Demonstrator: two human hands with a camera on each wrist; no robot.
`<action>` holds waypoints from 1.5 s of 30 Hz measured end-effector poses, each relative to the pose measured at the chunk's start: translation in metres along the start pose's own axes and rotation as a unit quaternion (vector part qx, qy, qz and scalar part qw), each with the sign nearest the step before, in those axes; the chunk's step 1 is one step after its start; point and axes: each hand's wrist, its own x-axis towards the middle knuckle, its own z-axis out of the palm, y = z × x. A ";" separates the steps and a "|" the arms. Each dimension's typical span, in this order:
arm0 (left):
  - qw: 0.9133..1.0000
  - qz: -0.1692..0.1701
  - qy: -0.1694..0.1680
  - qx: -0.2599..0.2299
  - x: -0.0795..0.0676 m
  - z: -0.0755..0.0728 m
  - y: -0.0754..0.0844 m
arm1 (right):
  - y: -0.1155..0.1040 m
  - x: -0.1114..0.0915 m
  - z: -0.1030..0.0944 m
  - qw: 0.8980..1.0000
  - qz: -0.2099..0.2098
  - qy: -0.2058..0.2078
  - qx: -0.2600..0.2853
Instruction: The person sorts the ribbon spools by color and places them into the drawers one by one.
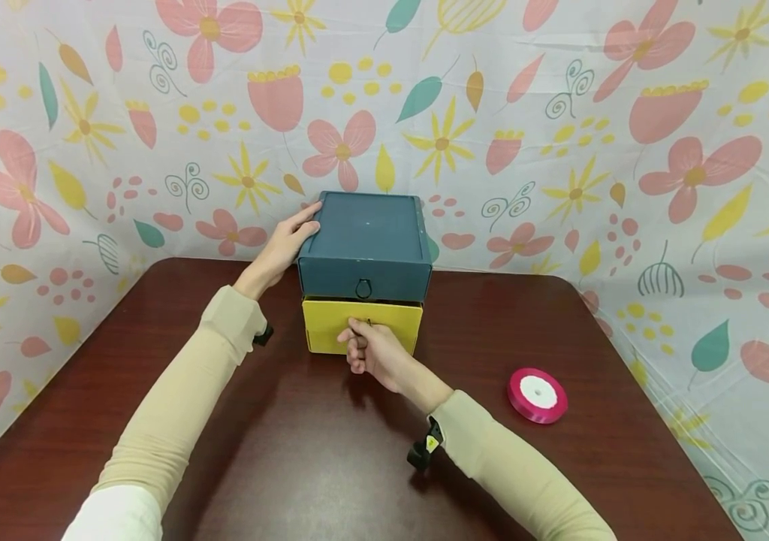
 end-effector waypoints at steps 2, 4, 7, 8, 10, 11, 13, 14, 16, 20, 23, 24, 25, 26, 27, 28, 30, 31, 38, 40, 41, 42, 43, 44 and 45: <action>1.000 0.001 0.001 -0.002 0.000 0.000 0.000 | -0.001 0.002 -0.001 1.000 0.000 -0.001 0.000; 1.000 0.001 0.002 -0.002 -0.001 -0.001 0.000 | -0.002 0.005 -0.001 1.000 0.000 -0.001 0.001; 1.000 0.003 0.002 0.000 -0.001 -0.001 0.000 | -0.003 0.008 -0.002 1.000 0.001 0.002 0.002; 1.000 0.004 0.002 0.001 -0.001 -0.002 0.000 | -0.003 0.009 -0.003 1.000 0.001 0.003 0.002; 1.000 0.006 0.002 0.002 0.000 -0.002 0.000 | -0.004 0.009 -0.003 1.000 0.001 0.002 0.002; 1.000 0.007 0.002 0.003 0.000 -0.002 0.000 | -0.004 0.009 -0.003 1.000 0.001 0.000 0.001; 1.000 0.008 0.002 0.003 0.000 -0.002 -0.001 | -0.003 0.006 -0.004 1.000 0.004 -0.007 -0.011; 1.000 0.008 0.001 0.003 0.000 -0.002 -0.001 | -0.003 0.004 -0.005 1.000 0.006 -0.014 -0.022; 1.000 0.006 -0.004 0.002 0.001 -0.001 0.000 | -0.001 -0.004 -0.007 0.998 0.014 -0.030 -0.055; 1.000 -0.004 -0.017 -0.007 0.001 0.000 0.004 | 0.008 -0.021 -0.014 0.990 0.046 -0.061 -0.121; 1.000 -0.012 -0.021 -0.012 -0.005 0.000 0.015 | 0.016 -0.025 -0.019 0.987 0.085 -0.054 -0.125; 1.000 -0.014 -0.022 -0.012 -0.007 0.000 0.018 | 0.018 -0.025 -0.021 0.987 0.097 -0.046 -0.117; 1.000 -0.015 -0.023 -0.012 -0.009 -0.001 0.021 | 0.020 -0.023 -0.022 0.988 0.107 -0.038 -0.108; 1.000 -0.016 -0.023 -0.011 -0.009 -0.001 0.020 | 0.022 -0.021 -0.023 0.988 0.117 -0.032 -0.098; 1.000 -0.014 -0.021 -0.009 -0.009 -0.001 0.019 | 0.023 -0.017 -0.024 0.988 0.124 -0.026 -0.086; 1.000 -0.016 -0.020 -0.011 -0.009 -0.001 0.018 | 0.024 -0.013 -0.024 0.989 0.130 -0.023 -0.073; 1.000 -0.012 -0.015 -0.010 -0.005 -0.001 0.011 | 0.025 -0.005 -0.025 0.990 0.136 -0.022 -0.040; 1.000 -0.010 -0.011 -0.009 -0.003 -0.002 0.007 | 0.025 -0.002 -0.024 0.990 0.136 -0.023 -0.022; 1.000 -0.004 -0.005 -0.003 0.002 -0.002 -0.001 | 0.028 0.017 -0.022 0.987 0.130 -0.001 0.092; 1.000 -0.006 -0.006 -0.006 0.003 -0.002 -0.001 | 0.029 0.020 -0.022 0.985 0.129 0.006 0.111; 1.000 -0.006 -0.006 -0.007 0.003 -0.002 -0.002 | 0.029 0.021 -0.022 0.984 0.130 0.009 0.120; 1.000 -0.005 -0.007 -0.008 0.003 -0.002 -0.002 | 0.030 0.021 -0.022 0.984 0.128 0.011 0.125; 1.000 -0.005 -0.008 -0.008 0.003 -0.002 -0.002 | 0.030 0.021 -0.023 0.984 0.127 0.011 0.128; 1.000 -0.004 -0.009 -0.010 0.003 -0.002 -0.002 | 0.031 0.021 -0.023 0.983 0.127 0.012 0.131; 1.000 -0.004 -0.010 -0.010 0.003 -0.002 -0.002 | 0.031 0.021 -0.023 0.983 0.127 0.012 0.134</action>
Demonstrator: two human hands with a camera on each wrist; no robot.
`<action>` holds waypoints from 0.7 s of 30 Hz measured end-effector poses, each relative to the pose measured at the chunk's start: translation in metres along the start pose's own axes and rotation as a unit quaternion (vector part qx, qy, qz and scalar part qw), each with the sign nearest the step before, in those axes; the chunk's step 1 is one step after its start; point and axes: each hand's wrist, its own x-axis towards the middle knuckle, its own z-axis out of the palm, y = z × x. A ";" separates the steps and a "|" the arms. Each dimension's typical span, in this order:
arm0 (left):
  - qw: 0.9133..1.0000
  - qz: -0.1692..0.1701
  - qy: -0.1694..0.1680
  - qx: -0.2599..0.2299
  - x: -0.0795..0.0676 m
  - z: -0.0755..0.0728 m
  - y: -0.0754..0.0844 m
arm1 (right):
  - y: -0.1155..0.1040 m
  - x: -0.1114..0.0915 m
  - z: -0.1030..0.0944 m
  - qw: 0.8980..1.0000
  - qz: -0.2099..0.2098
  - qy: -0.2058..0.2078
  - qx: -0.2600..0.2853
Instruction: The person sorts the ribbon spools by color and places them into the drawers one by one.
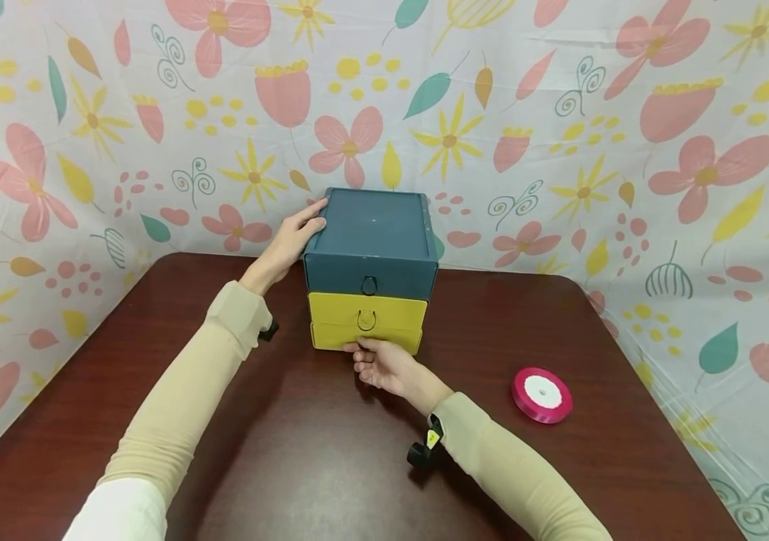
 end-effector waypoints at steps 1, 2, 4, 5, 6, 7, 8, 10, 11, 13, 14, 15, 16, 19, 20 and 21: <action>1.000 0.001 0.000 0.000 0.000 0.000 0.000 | 0.000 0.000 0.000 1.000 -0.001 0.001 0.003; 1.000 0.002 0.000 0.001 0.000 0.000 0.000 | 0.001 -0.001 0.000 1.000 -0.002 0.000 0.003; 1.000 0.002 0.000 0.002 0.000 0.000 0.000 | 0.002 -0.002 0.000 1.000 -0.006 -0.003 -0.003; 1.000 0.003 0.001 0.003 0.000 0.000 0.000 | 0.003 -0.003 0.000 1.000 -0.007 -0.003 -0.005; 1.000 0.004 0.001 0.003 0.000 0.000 0.000 | 0.004 -0.003 0.000 1.000 -0.007 -0.005 -0.008; 1.000 0.005 0.003 0.004 0.000 -0.001 0.000 | 0.004 -0.004 0.000 1.000 -0.009 -0.007 -0.013; 1.000 0.006 0.003 0.005 0.000 -0.001 0.000 | 0.004 -0.004 0.000 1.000 -0.010 -0.009 -0.019; 1.000 0.007 0.003 0.008 0.000 -0.001 0.001 | 0.005 -0.005 0.000 1.000 -0.013 -0.009 -0.027; 1.000 0.006 0.003 0.009 -0.001 -0.001 0.001 | 0.006 -0.006 0.000 0.999 -0.014 -0.008 -0.030; 1.000 0.005 0.004 0.011 -0.001 0.000 0.001 | 0.007 -0.007 -0.001 0.999 -0.016 -0.005 -0.036; 1.000 0.004 0.003 0.013 -0.001 0.000 0.002 | 0.008 -0.008 -0.001 0.999 -0.017 -0.005 -0.040; 1.000 0.003 0.003 0.014 -0.001 0.000 0.002 | 0.008 -0.009 -0.001 0.999 -0.019 -0.004 -0.043; 1.000 0.003 0.003 0.015 -0.001 0.001 0.002 | 0.009 -0.011 -0.001 0.999 -0.018 -0.003 -0.043; 1.000 0.002 0.003 0.014 -0.002 0.001 0.002 | 0.013 -0.014 0.000 0.998 -0.018 -0.014 -0.052; 1.000 0.002 0.003 0.013 -0.002 0.001 0.002 | 0.015 -0.016 0.000 0.998 -0.018 -0.018 -0.055; 1.000 0.003 0.003 0.012 -0.002 0.001 0.002 | 0.016 -0.017 0.000 0.998 -0.017 -0.021 -0.055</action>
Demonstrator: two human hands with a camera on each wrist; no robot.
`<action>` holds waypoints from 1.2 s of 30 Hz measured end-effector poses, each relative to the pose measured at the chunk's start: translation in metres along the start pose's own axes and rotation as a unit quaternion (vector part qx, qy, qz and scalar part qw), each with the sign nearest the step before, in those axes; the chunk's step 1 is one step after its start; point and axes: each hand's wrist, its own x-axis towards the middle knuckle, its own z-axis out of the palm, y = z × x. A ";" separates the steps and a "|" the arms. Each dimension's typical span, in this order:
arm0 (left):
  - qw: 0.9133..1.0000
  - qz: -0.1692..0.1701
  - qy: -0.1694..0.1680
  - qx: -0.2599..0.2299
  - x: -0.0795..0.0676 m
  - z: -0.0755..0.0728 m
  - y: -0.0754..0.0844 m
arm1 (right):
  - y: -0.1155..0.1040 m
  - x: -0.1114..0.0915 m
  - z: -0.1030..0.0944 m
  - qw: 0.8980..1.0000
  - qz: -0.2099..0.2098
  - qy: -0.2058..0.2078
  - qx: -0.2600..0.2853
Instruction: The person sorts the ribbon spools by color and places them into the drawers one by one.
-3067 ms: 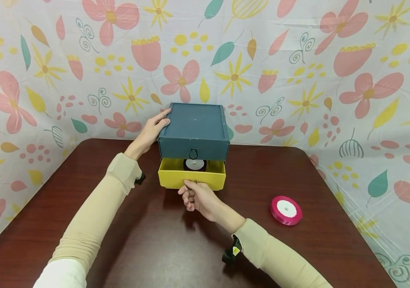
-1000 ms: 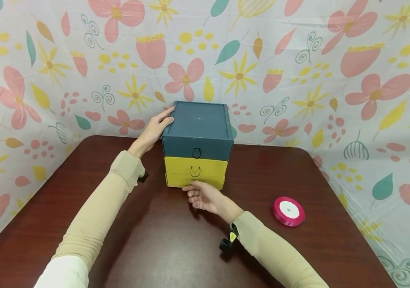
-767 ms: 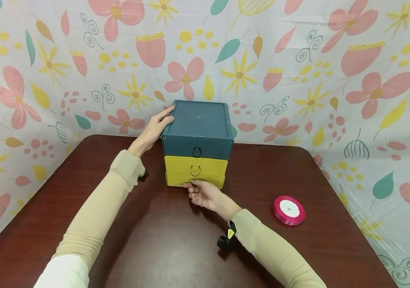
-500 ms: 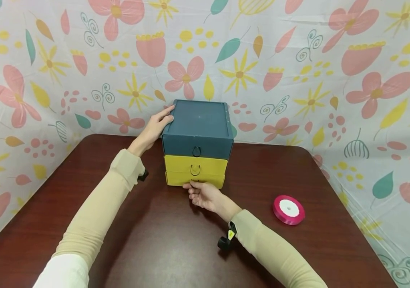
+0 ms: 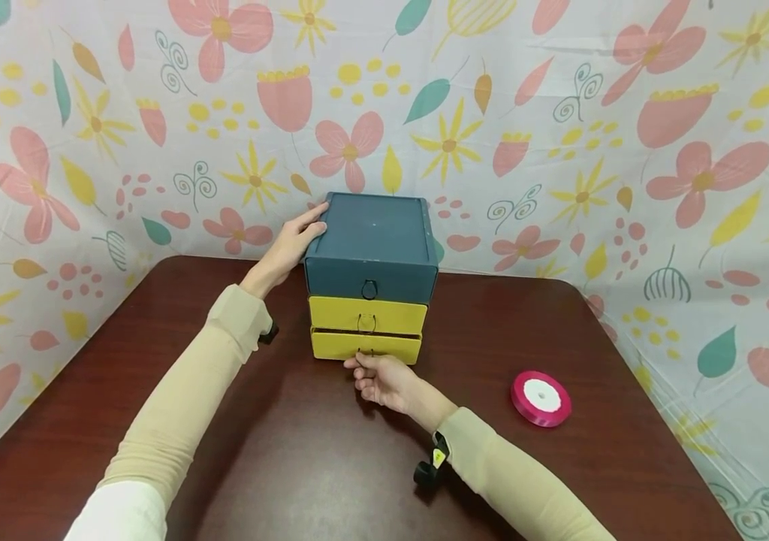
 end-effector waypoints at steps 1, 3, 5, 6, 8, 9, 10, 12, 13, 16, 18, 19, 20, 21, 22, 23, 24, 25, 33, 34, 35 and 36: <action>1.000 0.000 0.000 -0.001 0.000 0.000 0.000 | 0.002 -0.002 0.000 1.000 0.002 -0.002 0.000; 1.000 0.002 0.000 -0.001 0.000 0.000 -0.001 | 0.004 -0.005 0.001 1.000 0.002 -0.009 -0.002; 1.000 0.003 0.001 -0.001 0.000 0.000 -0.001 | 0.006 -0.008 0.003 1.000 0.002 -0.014 -0.003; 1.000 0.004 0.001 -0.001 0.000 -0.001 -0.002 | 0.007 -0.009 0.003 1.000 0.001 -0.017 -0.002; 1.000 0.005 0.002 0.000 0.001 -0.001 -0.002 | 0.010 -0.012 0.004 1.000 -0.001 -0.025 -0.007; 1.000 0.005 0.003 0.001 0.001 -0.001 -0.002 | 0.011 -0.013 0.005 1.000 -0.001 -0.028 -0.011; 1.000 0.005 0.003 0.001 0.001 -0.001 -0.002 | 0.012 -0.014 0.005 0.999 -0.002 -0.030 -0.015; 1.000 0.003 0.003 0.001 0.001 -0.001 -0.002 | 0.013 -0.016 0.006 0.999 -0.001 -0.029 -0.023; 1.000 0.002 0.002 0.001 0.001 -0.001 -0.002 | 0.014 -0.016 0.006 0.999 -0.001 -0.027 -0.027; 1.000 -0.003 0.000 -0.004 0.001 -0.001 -0.001 | 0.014 -0.016 0.007 0.999 -0.003 -0.020 -0.038; 1.000 -0.006 -0.003 -0.007 0.000 -0.001 0.000 | 0.014 -0.015 0.007 0.999 -0.005 -0.016 -0.041; 1.000 -0.007 -0.004 -0.009 0.000 -0.002 0.001 | 0.014 -0.015 0.007 0.999 -0.008 -0.016 -0.043; 1.000 -0.008 -0.007 -0.011 0.000 -0.002 0.003 | 0.013 -0.014 0.007 0.999 -0.009 -0.015 -0.043; 1.000 -0.008 -0.010 -0.012 -0.002 -0.002 0.006 | 0.013 -0.013 0.007 0.999 -0.010 -0.015 -0.042; 1.000 -0.009 -0.013 -0.012 -0.004 -0.002 0.009 | 0.013 -0.012 0.007 0.999 -0.010 -0.015 -0.041; 1.000 -0.009 -0.015 -0.013 -0.006 -0.002 0.013 | 0.013 -0.011 0.007 0.999 -0.010 -0.015 -0.039; 1.000 -0.008 -0.017 -0.013 -0.006 -0.002 0.013 | 0.013 -0.011 0.008 0.999 -0.011 -0.015 -0.038; 1.000 -0.007 -0.018 -0.012 -0.006 -0.001 0.013 | 0.013 -0.011 0.008 0.999 -0.010 -0.014 -0.037; 1.000 -0.010 -0.014 -0.016 -0.012 -0.001 0.022 | 0.017 -0.017 0.012 0.999 -0.008 0.004 -0.050; 1.000 -0.012 -0.015 -0.017 -0.014 -0.001 0.025 | 0.018 -0.018 0.013 0.999 -0.008 0.004 -0.053; 1.000 -0.012 -0.016 -0.015 -0.015 -0.001 0.025 | 0.019 -0.020 0.014 0.998 -0.008 0.004 -0.056; 1.000 -0.012 -0.016 -0.014 -0.015 -0.001 0.026 | 0.021 -0.021 0.015 0.998 -0.009 0.005 -0.059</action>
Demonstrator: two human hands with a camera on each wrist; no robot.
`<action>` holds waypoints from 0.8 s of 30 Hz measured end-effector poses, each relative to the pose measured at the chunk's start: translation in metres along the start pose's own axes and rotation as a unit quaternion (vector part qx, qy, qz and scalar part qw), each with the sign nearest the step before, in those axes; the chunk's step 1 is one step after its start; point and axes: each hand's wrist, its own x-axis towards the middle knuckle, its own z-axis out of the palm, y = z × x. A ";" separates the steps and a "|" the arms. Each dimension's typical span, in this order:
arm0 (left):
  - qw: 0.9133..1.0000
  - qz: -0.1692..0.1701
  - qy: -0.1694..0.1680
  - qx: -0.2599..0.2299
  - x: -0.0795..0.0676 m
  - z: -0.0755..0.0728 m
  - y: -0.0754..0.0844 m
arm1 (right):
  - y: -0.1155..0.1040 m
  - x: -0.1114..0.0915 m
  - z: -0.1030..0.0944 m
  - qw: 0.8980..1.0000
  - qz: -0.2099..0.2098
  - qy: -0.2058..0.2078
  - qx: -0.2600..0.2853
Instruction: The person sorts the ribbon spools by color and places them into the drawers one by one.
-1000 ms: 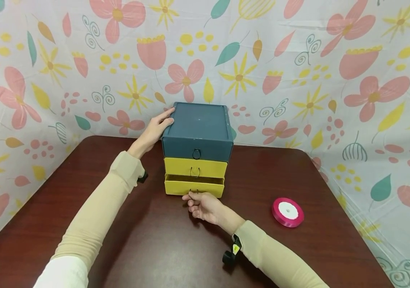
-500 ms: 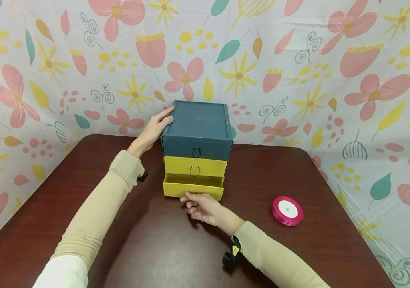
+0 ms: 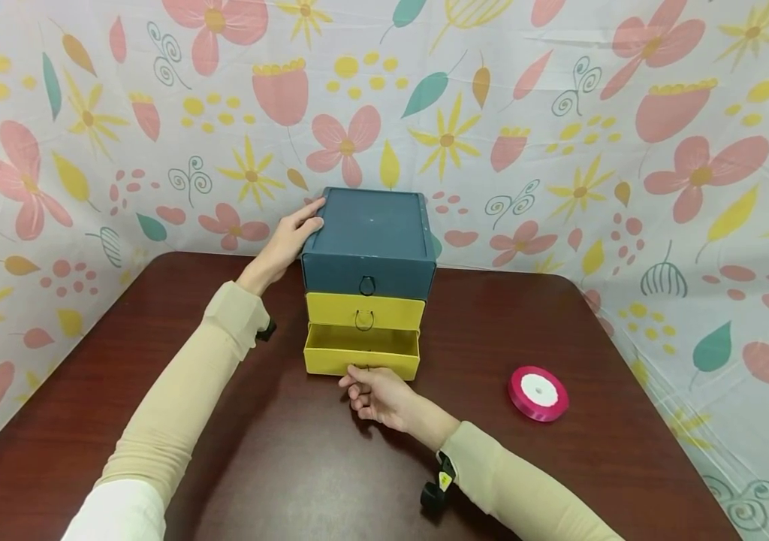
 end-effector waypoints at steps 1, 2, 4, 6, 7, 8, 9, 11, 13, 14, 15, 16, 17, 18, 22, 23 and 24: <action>1.000 0.000 0.000 0.002 0.000 0.000 0.000 | 0.001 -0.002 0.001 1.000 0.000 0.001 -0.003; 1.000 0.000 0.000 0.001 0.000 0.000 0.000 | 0.002 -0.003 0.002 1.000 0.000 0.003 -0.004; 1.000 0.002 0.000 -0.002 -0.001 0.000 0.000 | 0.004 -0.006 0.005 1.000 0.001 0.007 -0.008; 1.000 0.004 0.000 -0.004 -0.001 0.000 0.001 | 0.006 -0.008 0.007 1.000 0.001 0.013 -0.009; 1.000 0.005 0.000 -0.003 -0.001 0.000 0.001 | 0.007 -0.009 0.008 1.000 0.001 0.016 -0.008; 1.000 0.005 0.000 -0.003 -0.001 0.000 0.001 | 0.008 -0.011 0.009 1.000 0.001 0.018 -0.007; 1.000 0.004 0.000 -0.002 -0.002 0.000 0.001 | 0.008 -0.012 0.009 1.000 0.001 0.020 -0.007; 1.000 0.003 0.002 0.000 -0.002 0.000 0.002 | 0.010 -0.014 0.010 1.000 0.000 0.022 -0.006; 1.000 0.004 0.004 0.002 -0.003 0.000 0.002 | 0.012 -0.016 0.011 1.000 0.001 0.022 -0.004; 1.000 0.005 0.005 0.002 -0.003 0.000 0.002 | 0.013 -0.017 0.011 1.000 0.002 0.021 -0.003; 1.000 0.005 0.006 0.000 -0.004 0.000 0.002 | 0.014 -0.018 0.011 1.000 0.002 0.019 -0.002; 1.000 0.005 0.007 -0.002 -0.004 0.000 0.002 | 0.014 -0.019 0.011 1.000 0.003 0.016 -0.001; 1.000 0.006 0.006 -0.005 -0.003 0.000 0.002 | 0.015 -0.020 0.011 1.000 0.004 0.013 0.001; 1.000 0.006 0.004 -0.008 -0.003 0.000 0.001 | 0.016 -0.021 0.011 1.000 0.005 0.011 0.001; 1.000 0.005 0.001 -0.018 0.002 -0.001 -0.006 | 0.017 -0.026 0.012 1.000 0.006 0.000 0.003; 1.000 0.006 0.004 -0.019 0.004 -0.001 -0.009 | 0.018 -0.027 0.012 1.000 0.006 -0.002 0.004; 1.000 0.007 0.007 -0.017 0.006 -0.001 -0.012 | 0.018 -0.028 0.013 1.000 0.007 -0.003 0.005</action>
